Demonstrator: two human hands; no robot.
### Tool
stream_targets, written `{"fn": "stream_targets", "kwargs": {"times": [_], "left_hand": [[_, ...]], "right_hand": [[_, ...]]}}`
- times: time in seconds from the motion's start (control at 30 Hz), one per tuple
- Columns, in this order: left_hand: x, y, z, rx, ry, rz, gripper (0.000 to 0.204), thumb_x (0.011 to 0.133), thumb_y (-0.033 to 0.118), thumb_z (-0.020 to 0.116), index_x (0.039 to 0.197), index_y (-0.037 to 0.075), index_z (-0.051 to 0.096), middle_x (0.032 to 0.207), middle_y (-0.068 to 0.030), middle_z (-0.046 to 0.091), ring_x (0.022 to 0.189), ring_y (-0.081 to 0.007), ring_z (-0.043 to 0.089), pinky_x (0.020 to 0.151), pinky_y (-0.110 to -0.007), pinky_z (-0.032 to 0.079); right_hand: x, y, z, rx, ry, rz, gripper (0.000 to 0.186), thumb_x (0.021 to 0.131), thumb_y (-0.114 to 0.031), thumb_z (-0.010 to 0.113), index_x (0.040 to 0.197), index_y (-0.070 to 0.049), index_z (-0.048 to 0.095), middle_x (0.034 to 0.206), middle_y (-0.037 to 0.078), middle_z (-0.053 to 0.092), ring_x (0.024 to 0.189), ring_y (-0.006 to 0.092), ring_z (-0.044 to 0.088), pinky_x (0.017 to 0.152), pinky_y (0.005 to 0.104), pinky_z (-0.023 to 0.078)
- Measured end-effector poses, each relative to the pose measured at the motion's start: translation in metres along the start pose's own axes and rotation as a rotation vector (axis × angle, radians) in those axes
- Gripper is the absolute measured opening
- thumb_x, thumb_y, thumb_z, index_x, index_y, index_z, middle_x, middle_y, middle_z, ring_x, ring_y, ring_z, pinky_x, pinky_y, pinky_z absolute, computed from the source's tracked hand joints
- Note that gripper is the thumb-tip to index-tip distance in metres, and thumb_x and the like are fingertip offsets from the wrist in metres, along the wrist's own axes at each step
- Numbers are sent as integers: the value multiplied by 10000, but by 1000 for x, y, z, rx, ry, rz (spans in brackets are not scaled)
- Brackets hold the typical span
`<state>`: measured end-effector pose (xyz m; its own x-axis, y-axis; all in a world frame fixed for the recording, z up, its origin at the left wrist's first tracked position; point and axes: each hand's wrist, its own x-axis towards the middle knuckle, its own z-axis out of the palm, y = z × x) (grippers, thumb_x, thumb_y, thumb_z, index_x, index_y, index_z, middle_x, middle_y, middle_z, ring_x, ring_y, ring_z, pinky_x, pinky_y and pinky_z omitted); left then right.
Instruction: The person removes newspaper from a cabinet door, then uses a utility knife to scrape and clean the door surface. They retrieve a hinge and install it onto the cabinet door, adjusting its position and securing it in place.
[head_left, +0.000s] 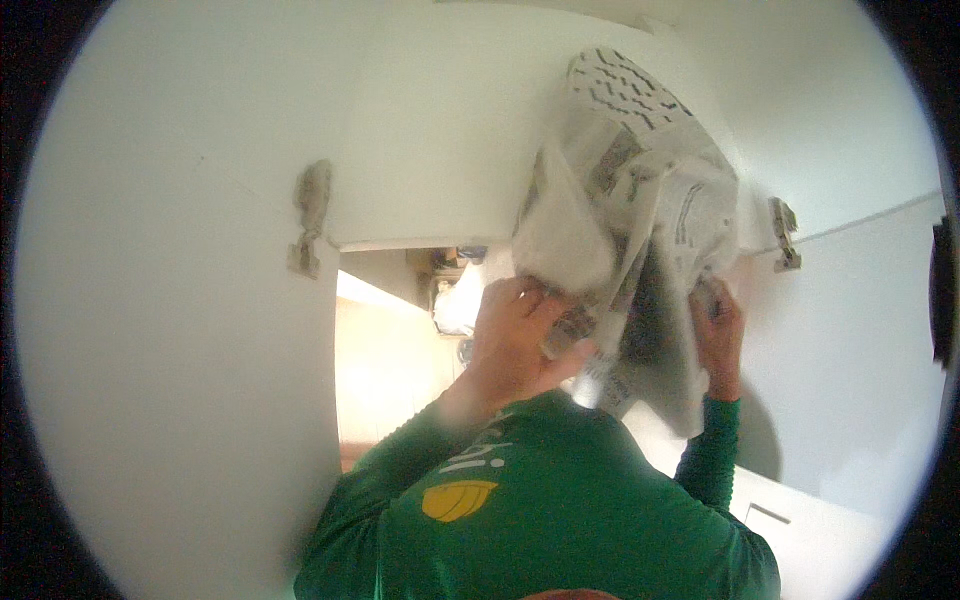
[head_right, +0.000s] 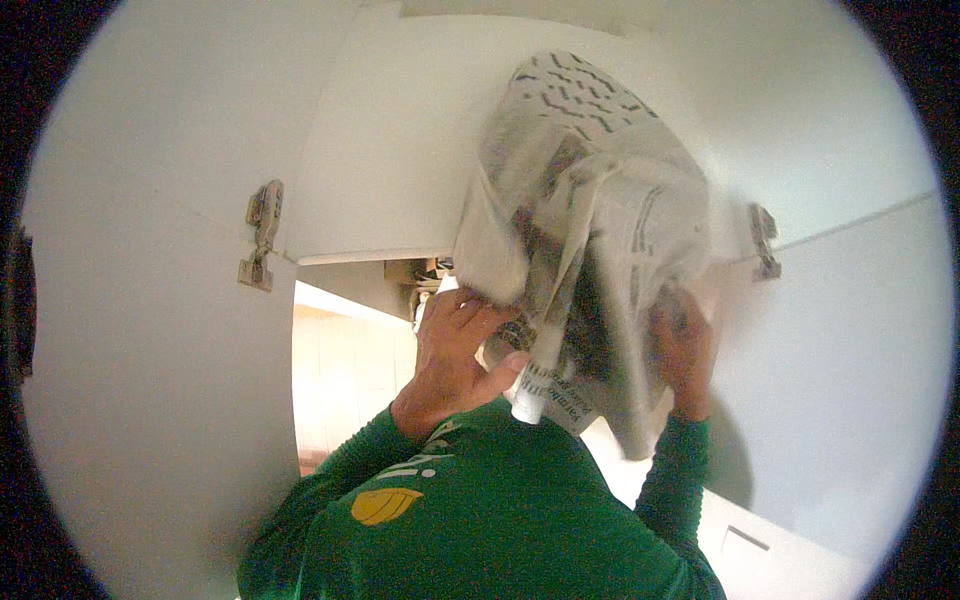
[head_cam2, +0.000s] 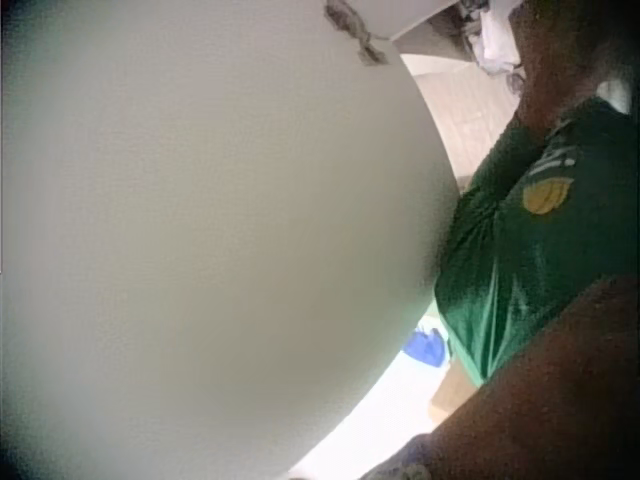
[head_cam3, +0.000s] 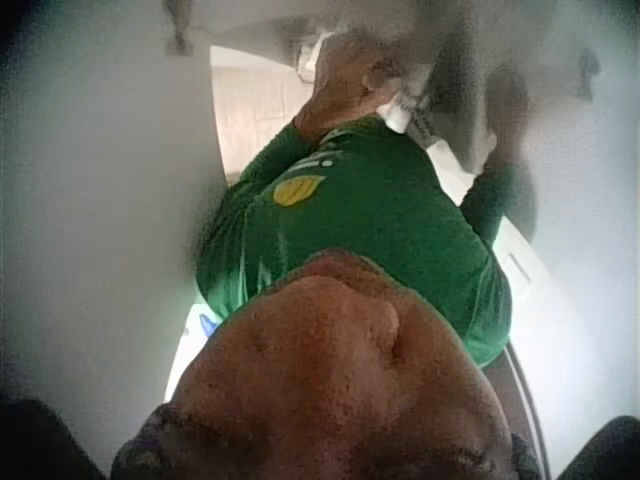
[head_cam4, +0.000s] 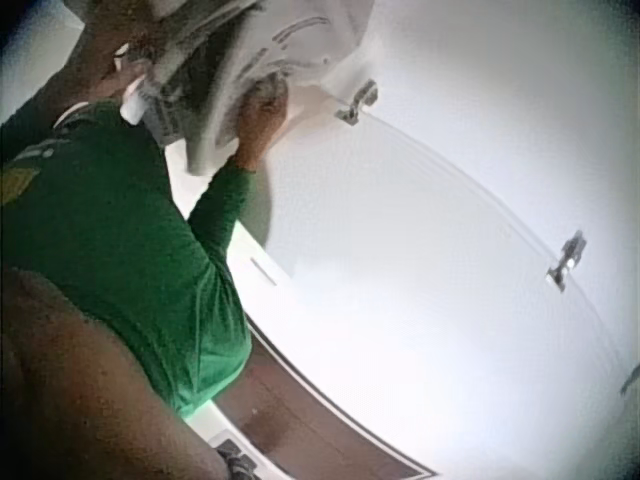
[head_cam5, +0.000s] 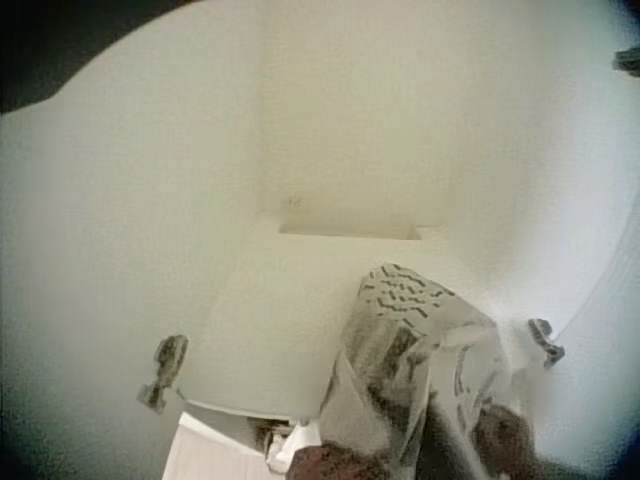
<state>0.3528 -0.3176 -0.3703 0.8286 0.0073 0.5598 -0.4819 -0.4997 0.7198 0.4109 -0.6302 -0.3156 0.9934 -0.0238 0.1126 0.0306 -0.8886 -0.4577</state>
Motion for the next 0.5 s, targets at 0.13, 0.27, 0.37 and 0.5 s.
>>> {"fn": "stream_targets", "kwargs": {"times": [0.13, 0.27, 0.37, 0.5], "left_hand": [[-59, 11, 7, -96, -263, -452, 698, 817, 442, 756, 1318, -1, 556, 1245, -257, 605, 1272, -434, 528, 1009, -491, 462], [-92, -62, 167, -501, -102, -819, 1087, 866, 545, 741, 1590, 1, 141, 1598, -263, 280, 1413, -398, 416, 1129, -465, 389], [-165, -120, 201, -765, -81, -1173, 1108, 923, 557, 677, 1602, 38, -29, 1627, -175, 262, 1397, -388, 417, 1099, -481, 412], [-252, -148, 213, -1212, -147, -1266, 623, 983, 430, 646, 1411, 0, 502, 1342, -148, 613, 1126, -260, 648, 948, -436, 535]], "right_hand": [[-68, 33, 43, 255, -205, 73, 450, 911, -207, 675, 1312, -12, 617, 1280, 208, 670, 1170, 320, 649, 1018, 410, 494], [-57, 210, 131, 298, -328, -199, 468, 898, -190, 652, 1319, 6, 599, 1257, 220, 675, 1126, 327, 663, 1008, 413, 498], [-117, 212, 159, 477, -540, 52, 414, 888, -191, 643, 1241, 25, 645, 1195, 249, 691, 1108, 378, 668, 1001, 425, 496], [-175, 254, 189, 450, -708, -127, 365, 906, -179, 613, 1183, 52, 672, 1170, 227, 714, 1063, 338, 687, 962, 416, 513]]}}
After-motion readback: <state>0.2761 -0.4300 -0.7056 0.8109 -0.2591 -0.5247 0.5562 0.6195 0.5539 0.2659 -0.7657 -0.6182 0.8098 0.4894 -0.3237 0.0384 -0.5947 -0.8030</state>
